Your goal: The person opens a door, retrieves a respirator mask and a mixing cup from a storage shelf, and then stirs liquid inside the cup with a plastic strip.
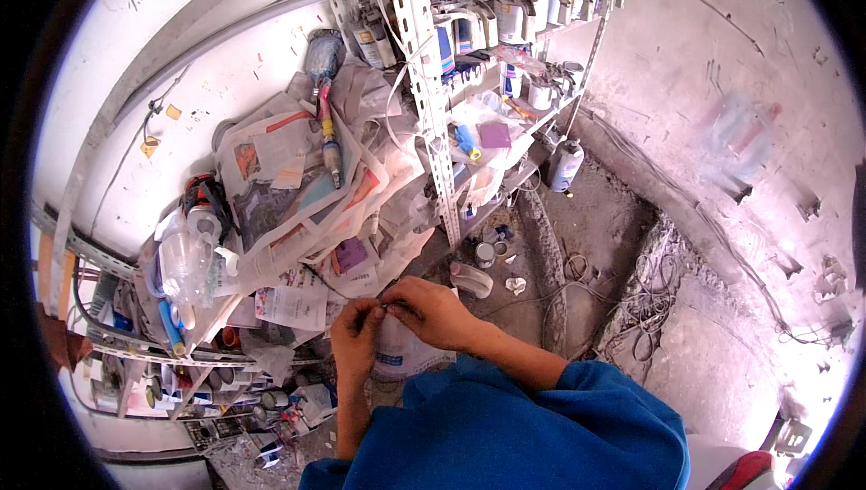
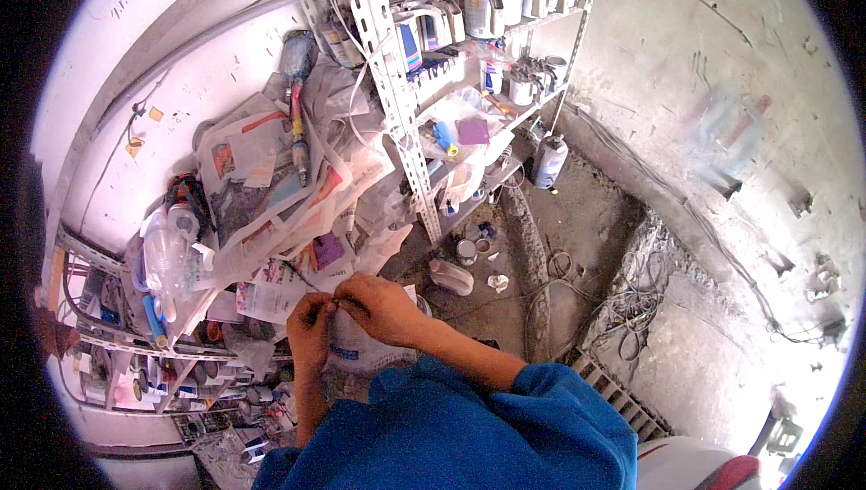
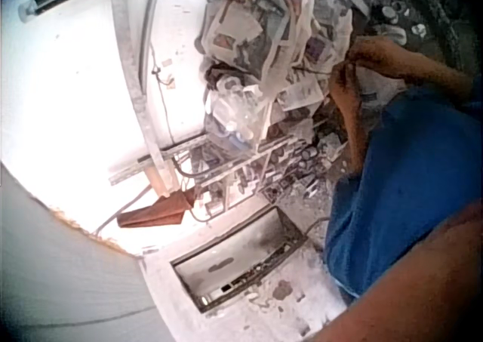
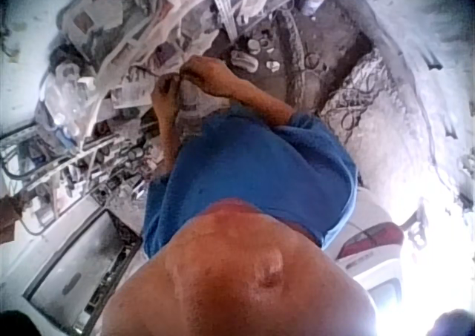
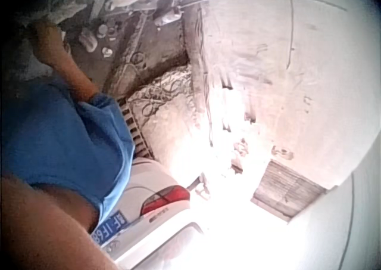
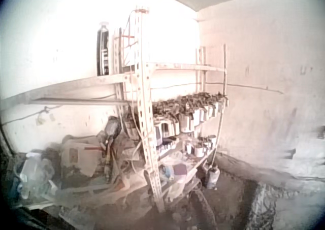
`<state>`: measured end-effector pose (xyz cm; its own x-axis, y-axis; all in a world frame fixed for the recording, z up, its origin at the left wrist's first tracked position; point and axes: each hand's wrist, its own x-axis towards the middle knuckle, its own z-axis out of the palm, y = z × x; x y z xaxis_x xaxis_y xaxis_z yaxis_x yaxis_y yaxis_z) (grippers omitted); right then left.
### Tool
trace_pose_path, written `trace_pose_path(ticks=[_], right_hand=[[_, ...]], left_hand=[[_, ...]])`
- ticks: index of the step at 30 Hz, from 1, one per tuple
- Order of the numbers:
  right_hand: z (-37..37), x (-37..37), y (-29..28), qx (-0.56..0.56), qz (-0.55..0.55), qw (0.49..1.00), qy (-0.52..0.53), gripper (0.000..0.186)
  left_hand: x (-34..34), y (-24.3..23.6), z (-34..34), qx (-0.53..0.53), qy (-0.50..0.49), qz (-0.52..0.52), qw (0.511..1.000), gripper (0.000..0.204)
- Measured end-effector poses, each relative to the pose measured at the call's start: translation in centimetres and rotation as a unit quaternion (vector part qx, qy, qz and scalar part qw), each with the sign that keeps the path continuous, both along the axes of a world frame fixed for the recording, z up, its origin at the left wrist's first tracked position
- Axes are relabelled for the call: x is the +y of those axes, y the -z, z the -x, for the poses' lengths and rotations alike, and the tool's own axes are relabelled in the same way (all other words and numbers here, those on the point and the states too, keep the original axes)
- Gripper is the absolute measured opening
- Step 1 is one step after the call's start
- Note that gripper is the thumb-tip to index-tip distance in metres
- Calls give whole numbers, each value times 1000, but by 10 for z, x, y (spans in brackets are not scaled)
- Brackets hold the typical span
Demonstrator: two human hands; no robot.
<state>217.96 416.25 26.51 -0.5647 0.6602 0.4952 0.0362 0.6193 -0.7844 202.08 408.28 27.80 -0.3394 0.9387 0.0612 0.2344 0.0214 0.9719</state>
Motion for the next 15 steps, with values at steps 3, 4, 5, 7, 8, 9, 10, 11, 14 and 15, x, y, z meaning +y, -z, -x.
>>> trace_pose_path(ticks=[3,4,5,7,8,9,10,11,14,15], right_hand=[[0,1,4,-7,26,1000,6,17],[-1,3,4,-9,20,1000,7,16],[-1,4,4,-11,14,1000,9,16],[-3,3,3,-15,37,999,5,16],[-4,2,1,-16,48,999,0,16],[-4,1,0,-9,44,999,-1,16],[-4,0,-2,-2,41,999,-2,16],[-4,0,-2,4,37,999,-1,15],[-5,2,4,9,19,1000,-3,14],[-6,1,3,9,28,1000,-4,14]], left_hand=[[0,0,-2,15,-1,-7,1000,16],[1,0,-3,21,-1,-5,1000,16],[1,-2,-3,34,2,2,999,16],[2,-7,-4,59,10,15,998,16],[2,-8,-3,79,11,9,997,16],[1,-8,-2,98,13,3,995,16],[1,-8,-2,118,15,-3,993,16],[2,-8,-2,132,20,-11,991,16],[3,-8,-3,161,35,-26,986,16],[4,-9,-3,162,39,-25,986,16]])
